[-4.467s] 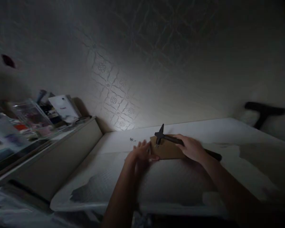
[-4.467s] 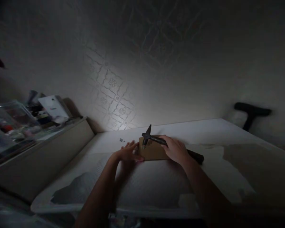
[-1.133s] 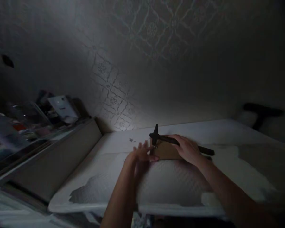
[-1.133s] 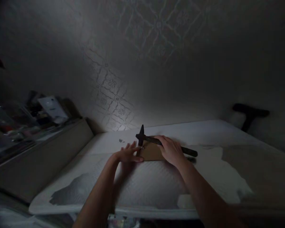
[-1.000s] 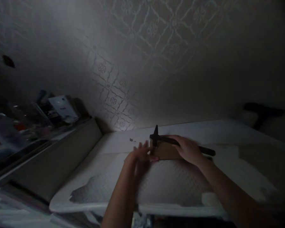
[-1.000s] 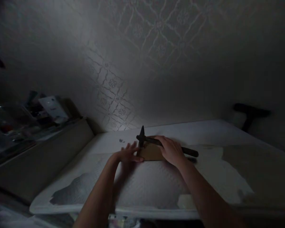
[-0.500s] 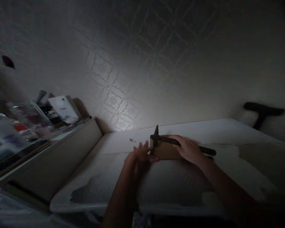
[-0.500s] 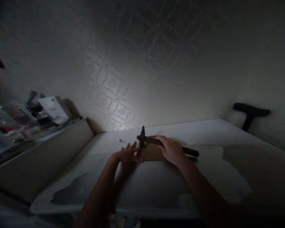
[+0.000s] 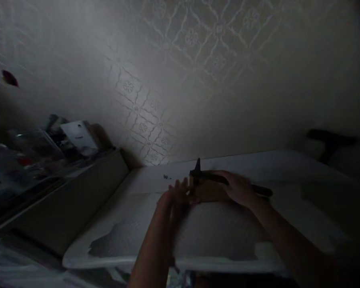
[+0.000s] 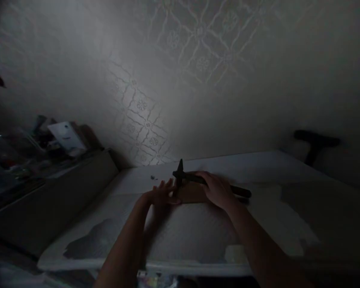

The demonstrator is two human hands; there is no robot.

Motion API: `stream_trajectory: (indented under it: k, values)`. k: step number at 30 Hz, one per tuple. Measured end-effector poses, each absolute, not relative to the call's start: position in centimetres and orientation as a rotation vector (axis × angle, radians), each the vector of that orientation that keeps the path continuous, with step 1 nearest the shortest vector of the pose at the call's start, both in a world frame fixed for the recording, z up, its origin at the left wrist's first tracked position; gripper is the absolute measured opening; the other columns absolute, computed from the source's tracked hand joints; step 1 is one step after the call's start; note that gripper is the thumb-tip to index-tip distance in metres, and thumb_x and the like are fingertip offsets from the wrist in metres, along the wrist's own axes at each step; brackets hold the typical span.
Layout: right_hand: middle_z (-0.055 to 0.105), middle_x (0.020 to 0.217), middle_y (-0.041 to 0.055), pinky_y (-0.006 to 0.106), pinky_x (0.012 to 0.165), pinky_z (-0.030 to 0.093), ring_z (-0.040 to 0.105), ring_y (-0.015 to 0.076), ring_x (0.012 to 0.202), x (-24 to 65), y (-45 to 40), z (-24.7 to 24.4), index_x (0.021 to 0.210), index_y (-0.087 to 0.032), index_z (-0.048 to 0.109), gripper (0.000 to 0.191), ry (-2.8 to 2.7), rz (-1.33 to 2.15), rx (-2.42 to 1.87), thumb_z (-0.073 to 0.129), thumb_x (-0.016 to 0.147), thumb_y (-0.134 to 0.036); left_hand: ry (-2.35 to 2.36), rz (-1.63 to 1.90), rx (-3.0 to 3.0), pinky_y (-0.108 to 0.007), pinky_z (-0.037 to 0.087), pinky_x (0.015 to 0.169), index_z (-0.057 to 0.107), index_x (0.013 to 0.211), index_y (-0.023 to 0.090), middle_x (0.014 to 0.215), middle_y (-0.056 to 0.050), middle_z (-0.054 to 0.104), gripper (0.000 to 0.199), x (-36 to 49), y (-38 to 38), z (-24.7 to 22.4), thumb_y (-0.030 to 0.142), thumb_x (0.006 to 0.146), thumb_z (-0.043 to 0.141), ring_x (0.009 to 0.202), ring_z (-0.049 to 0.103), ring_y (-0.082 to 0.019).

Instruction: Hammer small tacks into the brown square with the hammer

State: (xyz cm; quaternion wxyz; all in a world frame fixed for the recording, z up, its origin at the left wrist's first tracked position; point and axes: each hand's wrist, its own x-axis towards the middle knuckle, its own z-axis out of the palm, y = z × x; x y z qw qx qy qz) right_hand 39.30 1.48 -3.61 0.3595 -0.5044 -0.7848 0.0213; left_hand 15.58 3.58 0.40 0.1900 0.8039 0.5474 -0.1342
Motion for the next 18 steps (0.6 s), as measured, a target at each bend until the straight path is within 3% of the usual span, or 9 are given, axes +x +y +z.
stream_trajectory:
  k: [11,18]
  values:
    - [0.061,0.114,0.0016,0.036,0.085,0.046,0.058,0.0212,0.100,39.21,1.46,-3.54,0.115,-0.028,0.050,0.039,-2.003,0.055,-1.312,0.049,0.080,-0.013,1.544,-0.373,2.277,-0.063,0.005,0.103,0.019,0.140,0.039,0.150,-0.003,-0.008,0.089,15.59,3.69,0.32,0.080,0.064,0.041,0.134,-0.007,-0.040]
    - [0.061,0.114,0.0012,0.036,0.086,0.045,0.058,0.0214,0.100,39.17,1.35,-3.51,0.115,-0.028,0.050,0.038,-2.015,0.087,-1.317,0.050,0.080,-0.013,1.536,-0.394,2.283,-0.063,0.004,0.103,0.019,0.141,0.034,0.149,-0.006,-0.011,0.091,15.62,3.64,0.40,0.081,0.065,0.038,0.133,-0.008,-0.040]
